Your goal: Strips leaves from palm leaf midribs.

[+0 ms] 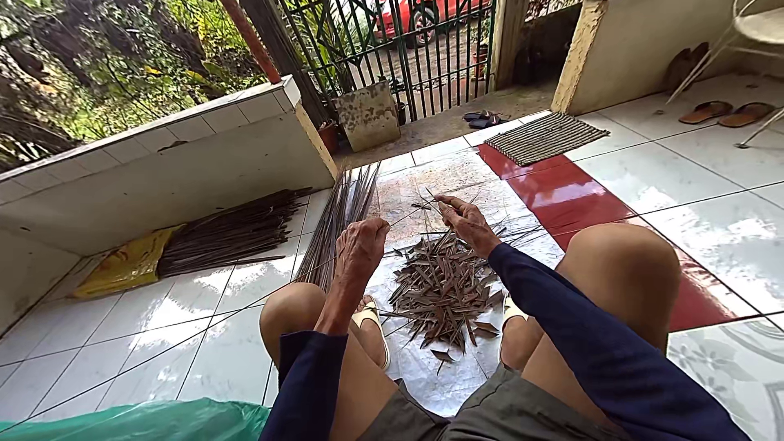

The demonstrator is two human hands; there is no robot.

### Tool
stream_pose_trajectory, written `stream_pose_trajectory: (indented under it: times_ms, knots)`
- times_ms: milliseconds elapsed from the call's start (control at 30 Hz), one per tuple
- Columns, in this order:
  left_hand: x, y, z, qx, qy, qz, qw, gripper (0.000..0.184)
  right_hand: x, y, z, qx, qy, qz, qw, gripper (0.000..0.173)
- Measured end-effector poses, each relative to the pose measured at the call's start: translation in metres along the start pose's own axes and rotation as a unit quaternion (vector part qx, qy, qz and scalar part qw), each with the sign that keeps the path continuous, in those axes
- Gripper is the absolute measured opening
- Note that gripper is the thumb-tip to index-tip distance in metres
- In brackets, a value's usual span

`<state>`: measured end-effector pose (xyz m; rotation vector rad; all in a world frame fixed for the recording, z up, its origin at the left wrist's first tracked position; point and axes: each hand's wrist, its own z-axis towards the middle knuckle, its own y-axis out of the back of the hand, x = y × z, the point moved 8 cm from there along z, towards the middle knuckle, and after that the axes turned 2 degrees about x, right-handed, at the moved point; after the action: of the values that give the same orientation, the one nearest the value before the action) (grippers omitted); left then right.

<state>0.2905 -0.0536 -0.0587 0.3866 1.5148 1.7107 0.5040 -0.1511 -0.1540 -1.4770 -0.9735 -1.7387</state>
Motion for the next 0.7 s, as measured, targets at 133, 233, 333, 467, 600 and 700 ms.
stream_pose_trajectory:
  times_ms: [133,233,333,467,600,700]
  knots:
    - [-0.001,0.000,0.000,-0.001,-0.006,-0.009,1.000,0.020,0.000,-0.003,-0.001,0.006,-0.013,0.028,1.000,0.035]
    - [0.000,0.000,0.000,-0.006,-0.014,-0.009,1.000,0.020,-0.001,-0.004,0.001,0.012,-0.014,0.045,0.999,0.033]
    - [0.001,0.000,0.001,-0.010,-0.019,-0.009,1.000,0.020,-0.009,-0.005,0.015,0.026,-0.007,0.077,0.997,0.033]
    - [0.000,0.000,0.001,-0.013,-0.024,-0.022,0.999,0.020,-0.007,-0.006,0.016,0.032,0.002,0.101,0.994,0.033]
    - [0.002,-0.001,0.001,0.004,-0.023,-0.029,0.999,0.021,-0.005,-0.007,0.015,0.037,0.017,0.120,0.992,0.034]
    - [0.003,-0.002,0.001,0.016,-0.018,-0.030,0.999,0.022,-0.002,-0.006,0.014,0.039,0.022,0.136,0.990,0.035]
